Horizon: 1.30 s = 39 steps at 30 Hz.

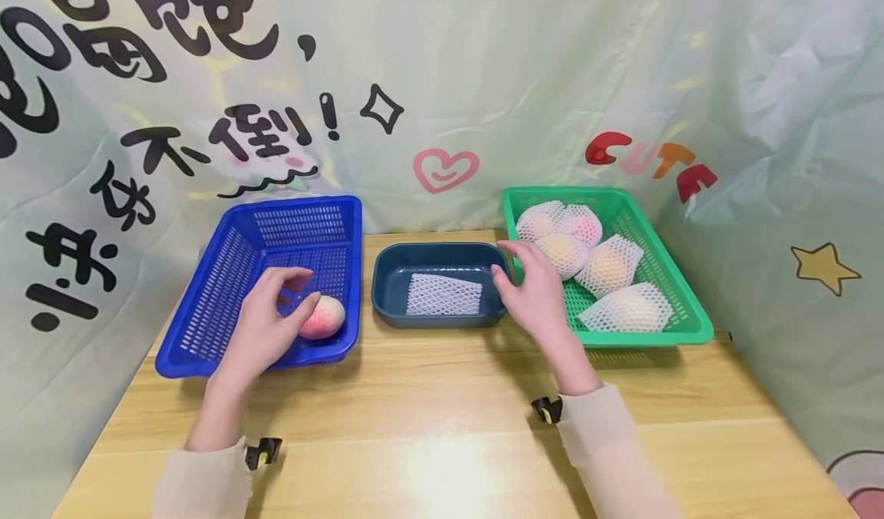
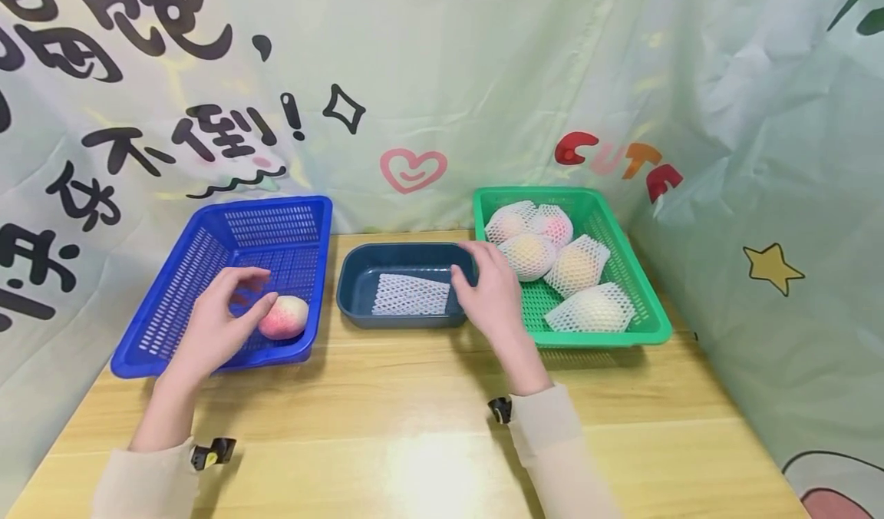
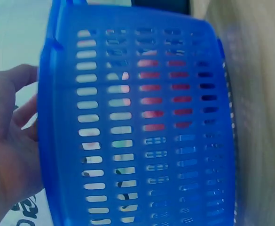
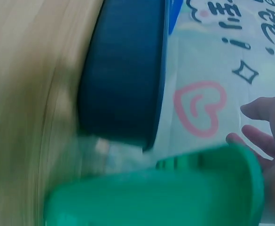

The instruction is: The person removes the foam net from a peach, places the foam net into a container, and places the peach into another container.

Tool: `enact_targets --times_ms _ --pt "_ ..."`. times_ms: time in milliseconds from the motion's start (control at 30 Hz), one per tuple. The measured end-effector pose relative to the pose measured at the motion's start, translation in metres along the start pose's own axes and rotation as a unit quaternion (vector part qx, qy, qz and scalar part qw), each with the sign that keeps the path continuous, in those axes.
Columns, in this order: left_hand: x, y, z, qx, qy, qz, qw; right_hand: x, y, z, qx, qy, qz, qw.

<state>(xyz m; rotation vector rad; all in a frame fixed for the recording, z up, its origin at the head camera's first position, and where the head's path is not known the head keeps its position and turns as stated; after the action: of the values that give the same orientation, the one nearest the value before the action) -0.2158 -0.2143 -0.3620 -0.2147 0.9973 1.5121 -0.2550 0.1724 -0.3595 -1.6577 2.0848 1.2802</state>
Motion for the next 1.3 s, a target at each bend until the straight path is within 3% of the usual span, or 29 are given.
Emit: enact_targets --times_ms 133,400,633,800,1033,1300 --pt "0.000 -0.013 0.007 0.013 0.013 0.023 0.9996 -0.020 -0.005 0.015 0.004 -0.004 0.024 1.000" --pt "0.010 -0.042 0.017 0.044 0.113 -0.002 0.9926 -0.052 -0.014 0.055 0.046 -0.038 0.012 0.998" --pt "0.022 -0.058 0.018 0.052 0.174 -0.041 0.9825 -0.082 -0.022 0.091 0.107 -0.109 -0.056 0.987" --pt "0.030 -0.063 0.017 0.048 0.209 -0.073 0.9739 -0.100 -0.028 0.115 0.122 -0.155 -0.099 0.975" --pt "0.037 -0.065 0.015 0.055 0.264 -0.104 0.9572 -0.116 -0.026 0.138 0.085 -0.181 -0.175 0.964" --pt "0.039 -0.065 0.014 0.058 0.285 -0.111 0.9501 -0.114 -0.020 0.146 0.043 -0.159 -0.275 0.947"
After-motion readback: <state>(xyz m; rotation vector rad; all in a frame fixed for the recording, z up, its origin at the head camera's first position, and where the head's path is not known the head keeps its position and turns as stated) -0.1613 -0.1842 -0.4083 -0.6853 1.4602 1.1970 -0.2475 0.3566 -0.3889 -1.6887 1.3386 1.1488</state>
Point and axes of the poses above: each hand's wrist, its own y-axis towards the middle knuckle, its own x-axis out of the palm, z = x × y, the point moved 6 cm from there along y, towards the middle knuckle, and after that the axes turned 2 degrees about x, right-handed, at the moved point
